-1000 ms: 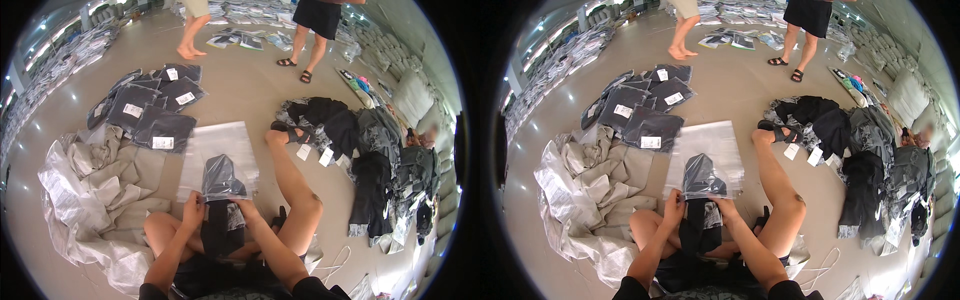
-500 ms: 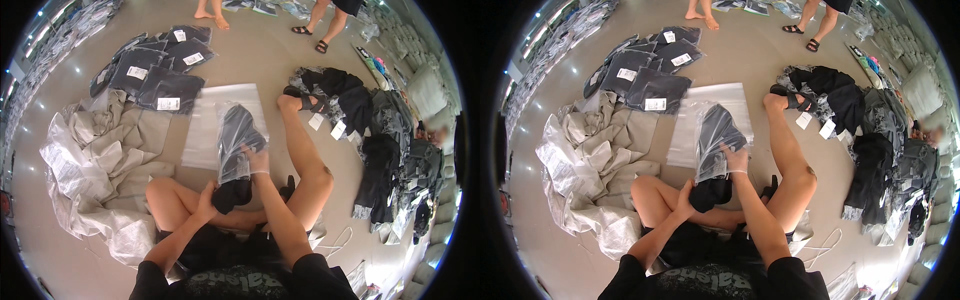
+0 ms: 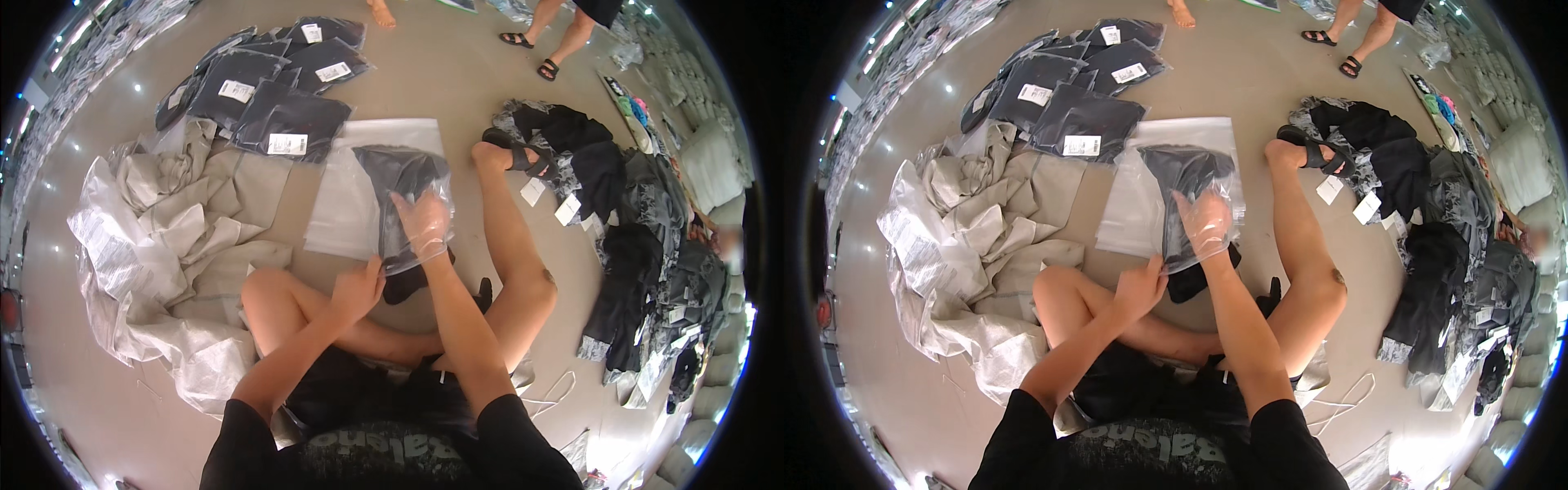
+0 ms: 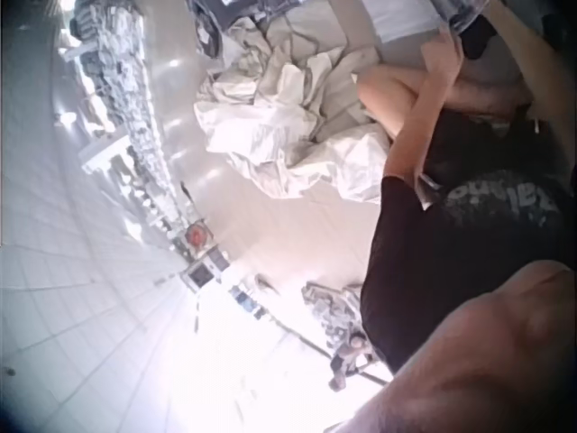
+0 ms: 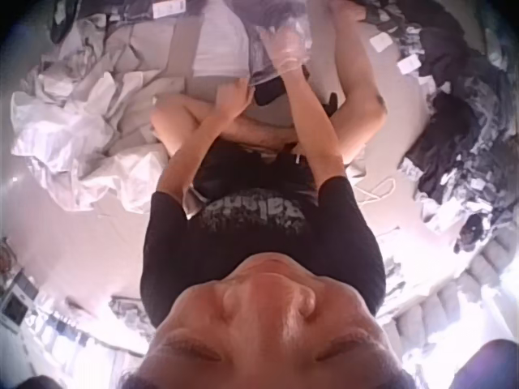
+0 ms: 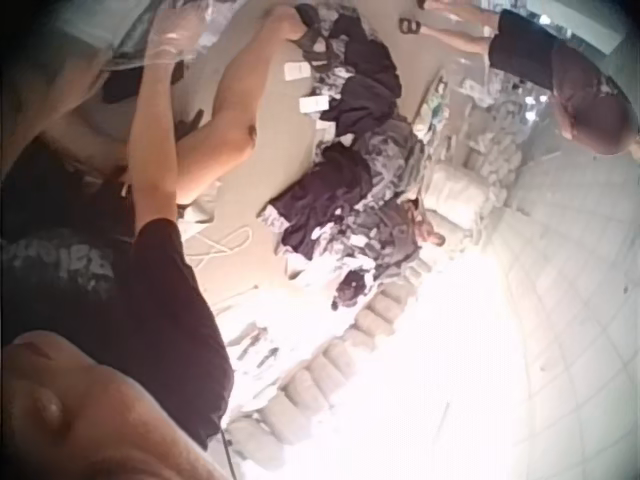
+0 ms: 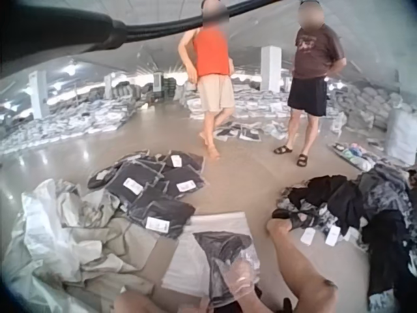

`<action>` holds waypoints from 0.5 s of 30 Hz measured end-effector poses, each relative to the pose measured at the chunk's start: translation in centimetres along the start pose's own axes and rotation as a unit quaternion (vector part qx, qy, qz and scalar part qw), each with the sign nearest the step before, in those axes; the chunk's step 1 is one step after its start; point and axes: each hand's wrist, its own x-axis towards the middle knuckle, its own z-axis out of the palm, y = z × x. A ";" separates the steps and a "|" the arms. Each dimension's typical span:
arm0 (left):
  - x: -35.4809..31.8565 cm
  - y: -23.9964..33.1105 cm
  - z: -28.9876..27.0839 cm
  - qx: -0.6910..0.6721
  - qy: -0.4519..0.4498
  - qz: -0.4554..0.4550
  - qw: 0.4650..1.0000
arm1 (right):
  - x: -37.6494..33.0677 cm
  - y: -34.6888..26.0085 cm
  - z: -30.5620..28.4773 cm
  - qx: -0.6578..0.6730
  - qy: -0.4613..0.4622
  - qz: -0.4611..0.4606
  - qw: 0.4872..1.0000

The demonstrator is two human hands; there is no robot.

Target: The person sits on the floor and repeatedly folds black shirts, buttons them, and places them into clear plastic bags. The person handles the shirts one at a time, smoothing them out before folding and packaging them.

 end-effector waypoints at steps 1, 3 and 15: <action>1.3 -0.7 0.0 0.033 -0.004 -0.004 0.999 | 0.1 -1.3 -0.6 0.026 -0.004 -0.014 1.000; 3.5 -1.7 0.6 0.093 -0.017 -0.003 0.995 | 0.3 -1.0 0.3 0.066 0.023 -0.049 0.996; 2.7 -2.1 2.2 0.187 -0.154 -0.049 0.969 | -5.6 4.8 6.1 -0.103 -0.095 -0.360 0.922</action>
